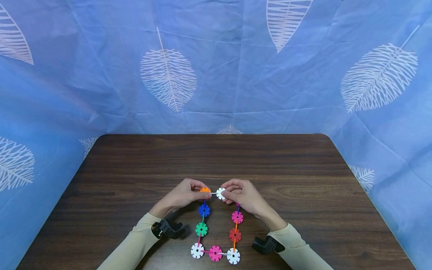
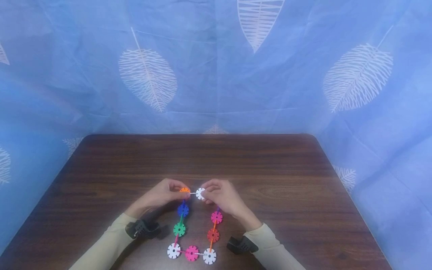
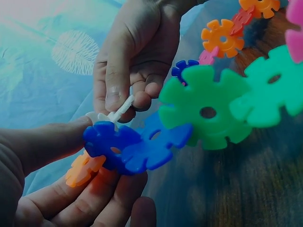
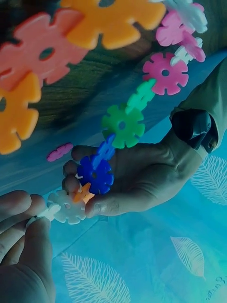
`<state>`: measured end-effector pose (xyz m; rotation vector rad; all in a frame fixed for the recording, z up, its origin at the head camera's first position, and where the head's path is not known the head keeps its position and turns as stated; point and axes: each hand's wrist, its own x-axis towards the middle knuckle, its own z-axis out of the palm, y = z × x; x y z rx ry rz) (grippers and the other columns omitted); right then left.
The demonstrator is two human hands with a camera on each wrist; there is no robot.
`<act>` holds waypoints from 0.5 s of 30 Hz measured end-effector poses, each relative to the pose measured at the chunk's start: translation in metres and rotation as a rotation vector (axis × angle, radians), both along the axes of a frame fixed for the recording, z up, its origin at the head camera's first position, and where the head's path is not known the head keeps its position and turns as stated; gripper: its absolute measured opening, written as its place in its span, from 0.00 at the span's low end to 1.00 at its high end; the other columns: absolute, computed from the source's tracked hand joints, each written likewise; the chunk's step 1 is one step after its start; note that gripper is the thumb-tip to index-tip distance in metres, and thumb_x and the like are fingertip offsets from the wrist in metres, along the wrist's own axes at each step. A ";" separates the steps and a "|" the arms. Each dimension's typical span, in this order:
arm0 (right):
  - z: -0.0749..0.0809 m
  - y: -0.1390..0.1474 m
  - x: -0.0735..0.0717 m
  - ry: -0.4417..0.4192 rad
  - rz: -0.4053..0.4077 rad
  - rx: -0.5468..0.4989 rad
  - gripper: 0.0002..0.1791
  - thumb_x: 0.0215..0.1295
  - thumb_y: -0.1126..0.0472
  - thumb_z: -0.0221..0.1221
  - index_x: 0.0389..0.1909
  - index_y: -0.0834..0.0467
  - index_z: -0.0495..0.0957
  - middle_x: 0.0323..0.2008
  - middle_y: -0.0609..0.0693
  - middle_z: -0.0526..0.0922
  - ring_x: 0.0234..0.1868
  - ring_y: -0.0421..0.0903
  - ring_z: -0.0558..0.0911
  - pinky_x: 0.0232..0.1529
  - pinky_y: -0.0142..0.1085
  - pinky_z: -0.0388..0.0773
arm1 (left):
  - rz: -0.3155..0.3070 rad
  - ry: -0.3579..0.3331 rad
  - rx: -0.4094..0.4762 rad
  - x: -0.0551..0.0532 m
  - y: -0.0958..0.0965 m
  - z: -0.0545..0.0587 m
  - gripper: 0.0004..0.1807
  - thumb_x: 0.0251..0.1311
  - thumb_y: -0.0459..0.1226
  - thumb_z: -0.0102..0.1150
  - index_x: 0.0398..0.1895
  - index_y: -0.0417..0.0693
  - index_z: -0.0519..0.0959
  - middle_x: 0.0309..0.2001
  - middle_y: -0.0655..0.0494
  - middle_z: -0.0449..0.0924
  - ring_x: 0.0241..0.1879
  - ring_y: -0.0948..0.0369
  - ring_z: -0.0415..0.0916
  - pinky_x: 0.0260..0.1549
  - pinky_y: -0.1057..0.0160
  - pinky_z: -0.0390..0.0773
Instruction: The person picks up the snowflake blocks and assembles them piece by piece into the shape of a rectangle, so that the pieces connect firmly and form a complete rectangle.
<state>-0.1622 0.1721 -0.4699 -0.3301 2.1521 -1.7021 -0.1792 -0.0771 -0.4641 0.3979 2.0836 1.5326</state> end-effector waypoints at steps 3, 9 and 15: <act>-0.001 -0.001 0.001 0.009 -0.002 0.008 0.15 0.72 0.65 0.61 0.54 0.70 0.78 0.40 0.57 0.87 0.36 0.46 0.88 0.40 0.41 0.87 | -0.006 0.016 -0.016 0.001 0.000 0.000 0.12 0.67 0.35 0.65 0.45 0.32 0.83 0.38 0.40 0.87 0.34 0.60 0.82 0.40 0.58 0.84; 0.001 -0.006 0.004 0.025 -0.016 0.019 0.14 0.71 0.66 0.62 0.52 0.71 0.79 0.40 0.59 0.87 0.35 0.47 0.88 0.39 0.42 0.87 | -0.006 0.042 -0.044 0.002 -0.001 0.001 0.12 0.66 0.37 0.67 0.45 0.35 0.85 0.38 0.41 0.88 0.35 0.58 0.84 0.41 0.59 0.84; 0.002 -0.010 0.007 0.019 -0.033 0.011 0.13 0.70 0.68 0.62 0.51 0.71 0.79 0.41 0.60 0.87 0.35 0.47 0.88 0.39 0.41 0.87 | 0.000 0.039 -0.067 0.002 0.000 0.001 0.12 0.64 0.37 0.68 0.44 0.36 0.85 0.37 0.44 0.88 0.32 0.62 0.81 0.38 0.62 0.82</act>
